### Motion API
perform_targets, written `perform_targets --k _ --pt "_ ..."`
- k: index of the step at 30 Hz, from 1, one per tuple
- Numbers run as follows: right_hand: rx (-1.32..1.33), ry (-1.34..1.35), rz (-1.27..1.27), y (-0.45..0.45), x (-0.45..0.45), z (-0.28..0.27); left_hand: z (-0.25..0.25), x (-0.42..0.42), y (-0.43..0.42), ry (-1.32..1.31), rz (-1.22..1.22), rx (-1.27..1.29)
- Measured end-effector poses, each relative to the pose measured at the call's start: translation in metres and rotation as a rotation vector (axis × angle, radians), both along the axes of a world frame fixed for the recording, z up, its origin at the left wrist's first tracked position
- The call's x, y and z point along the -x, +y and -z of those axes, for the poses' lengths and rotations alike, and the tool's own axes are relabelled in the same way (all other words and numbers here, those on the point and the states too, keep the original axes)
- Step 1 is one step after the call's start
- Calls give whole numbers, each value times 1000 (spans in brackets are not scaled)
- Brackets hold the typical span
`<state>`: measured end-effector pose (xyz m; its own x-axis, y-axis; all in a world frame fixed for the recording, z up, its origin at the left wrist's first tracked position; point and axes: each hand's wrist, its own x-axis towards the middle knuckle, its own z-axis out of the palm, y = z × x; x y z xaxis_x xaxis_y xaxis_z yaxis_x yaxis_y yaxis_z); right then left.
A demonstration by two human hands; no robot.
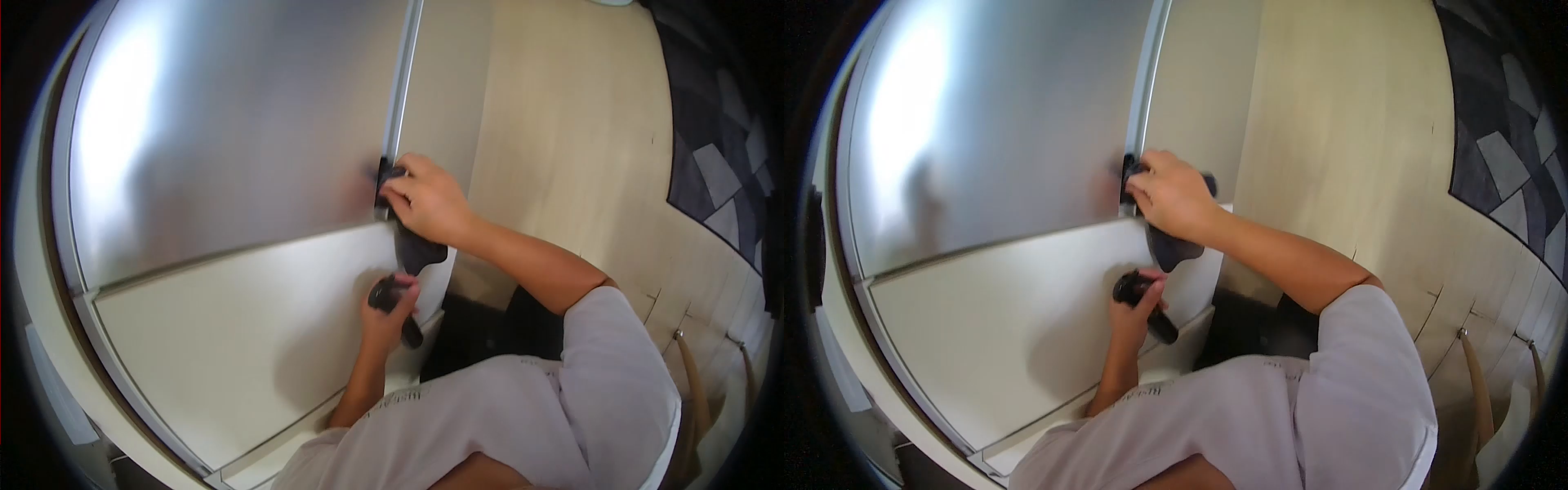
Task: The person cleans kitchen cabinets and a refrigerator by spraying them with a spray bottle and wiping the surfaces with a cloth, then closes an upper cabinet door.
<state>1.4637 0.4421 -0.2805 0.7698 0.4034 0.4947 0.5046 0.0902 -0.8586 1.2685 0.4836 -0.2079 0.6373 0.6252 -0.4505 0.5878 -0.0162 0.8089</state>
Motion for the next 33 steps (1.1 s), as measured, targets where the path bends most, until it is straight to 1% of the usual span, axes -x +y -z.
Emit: perform_targets --k 1,2,3,5,7,9,11,12,14,16,17,19,20,23,25,26,27,28,30,31,32,33 --pt "-16 -14 60 5 -21 4 1 1 4 6 6 -41" --pt "11 77 97 10 -51 2 -1 -1 10 26 79 26" --pt "18 72 173 17 -88 5 -3 -4 15 48 153 86" --pt "30 81 333 33 -168 13 -15 -18 21 184 228 267" --pt "88 57 431 42 -246 10 -7 -18 29 139 248 359" --pt "130 74 482 54 -324 17 -5 -23 32 185 237 396" --pt "209 201 374 54 -388 9 -2 -29 32 251 213 393" --pt "239 201 398 57 -418 9 -7 -36 31 303 265 405" --pt "279 201 441 65 -454 2 -19 -38 25 324 229 431" --pt "299 202 494 66 -482 -8 -18 -38 26 357 226 436" --pt "346 249 530 71 -498 -7 -16 -36 26 368 221 438" --pt "438 349 601 85 -533 2 -15 -35 28 394 212 440" --pt "524 255 561 89 -557 24 -17 -37 27 395 210 424" --pt "116 512 643 79 -514 62 -22 -45 22 397 218 399" --pt "-239 664 529 74 -470 82 -18 -41 26 409 226 408" --pt "-422 733 483 59 -444 71 -14 -38 27 401 199 448" --pt "-448 879 312 38 -412 59 -11 -36 27 391 177 485" --pt "-478 1007 142 12 -373 25 -8 -35 27 388 162 478" --pt "-551 1021 -171 -13 -330 15 -8 -32 25 383 150 475" --pt "-737 1083 -135 -9 -307 4 -5 -33 26 378 152 474" --pt "-817 846 19 14 -291 20 -8 -38 24 380 127 482" --pt "-605 551 -41 9 -263 22 -8 -37 22 392 112 499"
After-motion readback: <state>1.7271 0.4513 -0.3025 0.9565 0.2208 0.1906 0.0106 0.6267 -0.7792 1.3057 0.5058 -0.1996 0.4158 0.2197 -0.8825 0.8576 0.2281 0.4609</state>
